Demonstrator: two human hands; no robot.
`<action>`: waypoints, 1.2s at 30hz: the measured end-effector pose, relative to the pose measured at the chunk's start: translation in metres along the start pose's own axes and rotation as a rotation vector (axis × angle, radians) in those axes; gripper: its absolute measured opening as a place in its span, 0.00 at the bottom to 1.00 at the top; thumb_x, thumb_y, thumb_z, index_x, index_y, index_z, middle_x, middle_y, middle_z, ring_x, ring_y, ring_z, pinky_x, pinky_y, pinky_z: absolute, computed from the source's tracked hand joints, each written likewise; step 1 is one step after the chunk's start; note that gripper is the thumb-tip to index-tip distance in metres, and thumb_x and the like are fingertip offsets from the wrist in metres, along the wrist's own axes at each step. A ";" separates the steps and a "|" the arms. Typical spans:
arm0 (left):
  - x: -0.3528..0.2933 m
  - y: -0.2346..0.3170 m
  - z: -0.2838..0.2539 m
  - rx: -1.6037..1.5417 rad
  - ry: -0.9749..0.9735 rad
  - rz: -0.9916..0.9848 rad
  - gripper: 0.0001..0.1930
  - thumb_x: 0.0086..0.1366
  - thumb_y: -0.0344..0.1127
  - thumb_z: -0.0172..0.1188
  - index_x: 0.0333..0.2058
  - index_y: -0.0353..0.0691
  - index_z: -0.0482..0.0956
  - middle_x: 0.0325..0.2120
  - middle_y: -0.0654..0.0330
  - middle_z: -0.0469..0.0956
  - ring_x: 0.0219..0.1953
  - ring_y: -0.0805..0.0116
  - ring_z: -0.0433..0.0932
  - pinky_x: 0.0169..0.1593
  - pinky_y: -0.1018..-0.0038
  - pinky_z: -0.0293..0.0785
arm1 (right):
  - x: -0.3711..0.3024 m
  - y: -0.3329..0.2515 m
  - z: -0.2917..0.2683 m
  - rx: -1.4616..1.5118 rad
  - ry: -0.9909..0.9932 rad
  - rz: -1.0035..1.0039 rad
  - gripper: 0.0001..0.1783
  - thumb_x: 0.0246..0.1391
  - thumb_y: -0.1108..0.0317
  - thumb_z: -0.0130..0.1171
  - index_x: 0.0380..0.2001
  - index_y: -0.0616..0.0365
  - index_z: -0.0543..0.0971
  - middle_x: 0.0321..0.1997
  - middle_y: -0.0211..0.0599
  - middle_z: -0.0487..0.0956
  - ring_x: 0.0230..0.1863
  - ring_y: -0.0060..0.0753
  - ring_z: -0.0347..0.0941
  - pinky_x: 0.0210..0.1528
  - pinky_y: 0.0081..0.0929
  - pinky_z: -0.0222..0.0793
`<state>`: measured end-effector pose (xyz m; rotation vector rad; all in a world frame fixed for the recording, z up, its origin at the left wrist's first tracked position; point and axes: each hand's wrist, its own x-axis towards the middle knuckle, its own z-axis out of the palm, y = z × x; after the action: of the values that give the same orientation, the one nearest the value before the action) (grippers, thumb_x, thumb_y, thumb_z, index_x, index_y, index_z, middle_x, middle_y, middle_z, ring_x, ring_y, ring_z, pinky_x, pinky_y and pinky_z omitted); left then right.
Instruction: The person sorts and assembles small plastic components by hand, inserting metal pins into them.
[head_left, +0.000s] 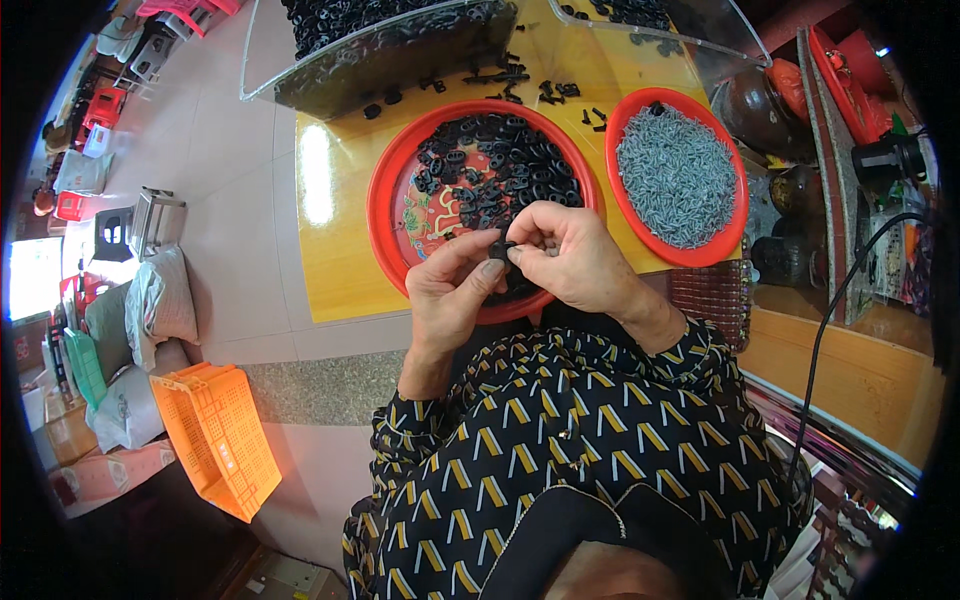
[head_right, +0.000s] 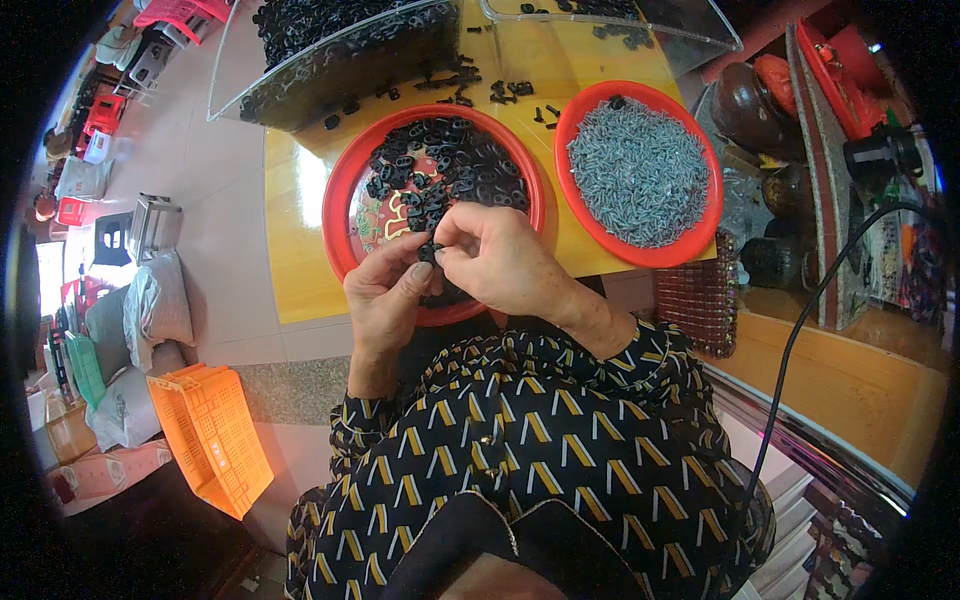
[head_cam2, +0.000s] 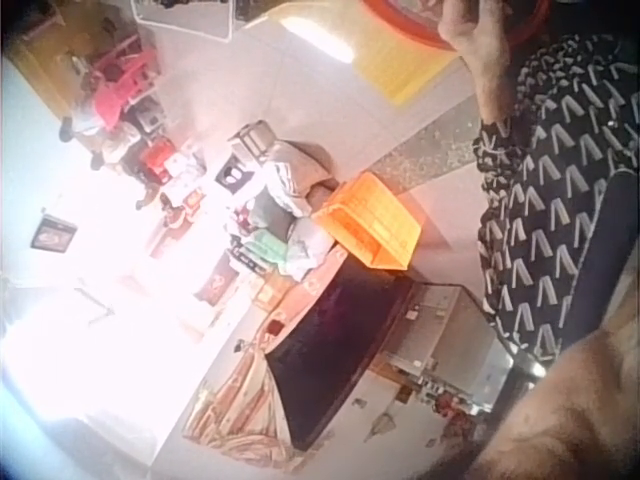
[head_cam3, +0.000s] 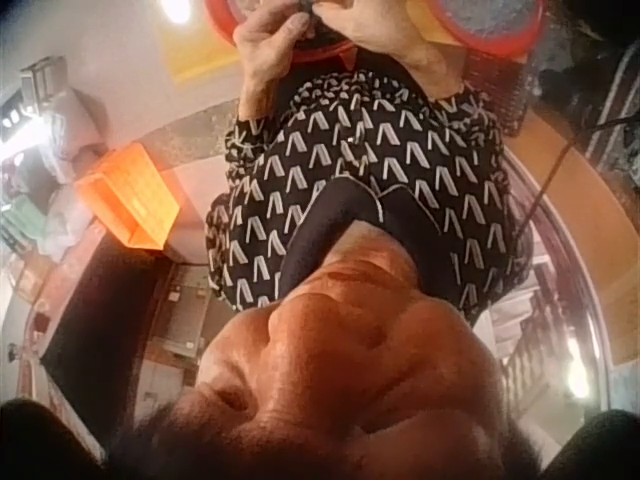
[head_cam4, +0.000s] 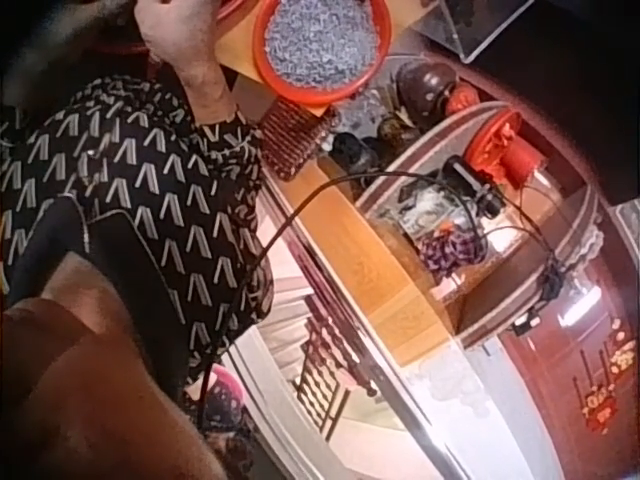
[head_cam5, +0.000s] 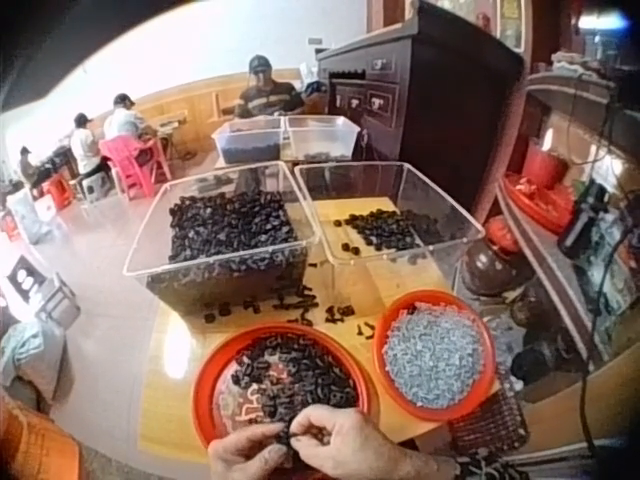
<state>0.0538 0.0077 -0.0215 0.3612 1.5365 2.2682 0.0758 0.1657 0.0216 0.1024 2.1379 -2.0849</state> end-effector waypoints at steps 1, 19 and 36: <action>-0.001 0.001 0.001 0.000 0.000 -0.001 0.14 0.54 0.23 0.55 0.42 0.31 0.71 0.23 0.62 0.74 0.24 0.77 0.72 0.29 0.83 0.70 | 0.000 -0.001 0.000 0.001 0.000 0.000 0.04 0.44 0.79 0.53 0.27 0.63 0.71 0.23 0.23 0.70 0.25 0.09 0.64 0.25 0.10 0.62; -0.001 -0.005 -0.004 -0.037 0.034 0.028 0.12 0.53 0.22 0.55 0.39 0.32 0.73 0.25 0.63 0.74 0.23 0.80 0.70 0.27 0.86 0.67 | 0.011 0.020 -0.005 0.465 -0.195 0.163 0.08 0.45 0.72 0.58 0.28 0.62 0.71 0.22 0.30 0.72 0.22 0.18 0.71 0.24 0.12 0.70; -0.001 -0.004 0.001 -0.050 0.064 0.034 0.14 0.56 0.23 0.53 0.43 0.31 0.71 0.27 0.63 0.74 0.27 0.80 0.70 0.30 0.86 0.68 | 0.018 0.020 -0.007 0.592 -0.280 0.223 0.06 0.49 0.71 0.54 0.29 0.63 0.70 0.24 0.32 0.72 0.24 0.21 0.72 0.25 0.15 0.72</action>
<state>0.0554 0.0090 -0.0246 0.3055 1.5125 2.3605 0.0605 0.1722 -0.0008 0.1008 1.2478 -2.3522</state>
